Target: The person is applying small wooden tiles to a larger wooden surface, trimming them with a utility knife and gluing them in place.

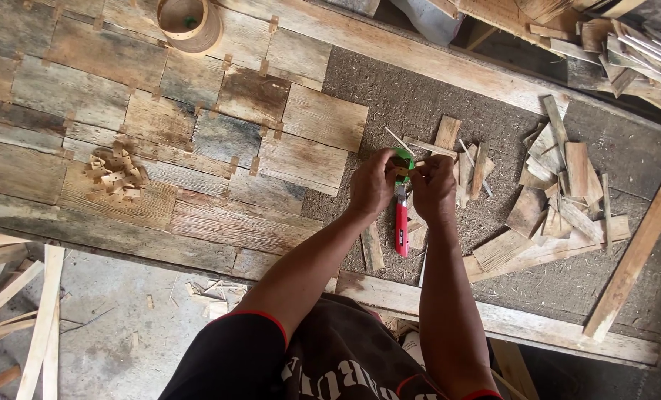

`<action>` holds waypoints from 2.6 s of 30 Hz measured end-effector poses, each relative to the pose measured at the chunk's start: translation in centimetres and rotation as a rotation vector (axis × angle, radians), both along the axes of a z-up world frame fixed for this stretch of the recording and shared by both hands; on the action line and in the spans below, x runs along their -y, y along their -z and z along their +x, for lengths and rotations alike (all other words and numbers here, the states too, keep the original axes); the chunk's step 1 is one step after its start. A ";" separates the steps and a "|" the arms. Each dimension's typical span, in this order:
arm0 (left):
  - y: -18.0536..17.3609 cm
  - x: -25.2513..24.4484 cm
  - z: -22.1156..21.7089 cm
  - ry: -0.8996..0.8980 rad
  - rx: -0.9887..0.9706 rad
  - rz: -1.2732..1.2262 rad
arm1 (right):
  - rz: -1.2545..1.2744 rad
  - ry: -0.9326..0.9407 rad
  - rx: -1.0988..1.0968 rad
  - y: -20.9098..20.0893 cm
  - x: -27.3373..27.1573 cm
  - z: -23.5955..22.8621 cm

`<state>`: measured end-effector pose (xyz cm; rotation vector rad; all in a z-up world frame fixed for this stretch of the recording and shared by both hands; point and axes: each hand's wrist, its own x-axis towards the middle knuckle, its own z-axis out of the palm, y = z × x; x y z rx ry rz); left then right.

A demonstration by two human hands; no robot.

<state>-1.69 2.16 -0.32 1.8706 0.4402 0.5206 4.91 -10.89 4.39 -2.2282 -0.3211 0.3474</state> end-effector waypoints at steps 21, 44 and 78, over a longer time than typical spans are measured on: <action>2.9 0.8 0.4 -0.106 -0.043 0.218 | -0.139 0.210 -0.041 3.2 -1.8 -1.9; 0.5 -4.5 -3.7 -0.158 0.006 -0.538 | -0.066 0.097 0.332 -2.8 -8.0 -5.1; 5.4 -28.1 -3.0 0.265 -0.200 0.554 | -0.340 -0.403 -0.056 4.6 -31.8 9.1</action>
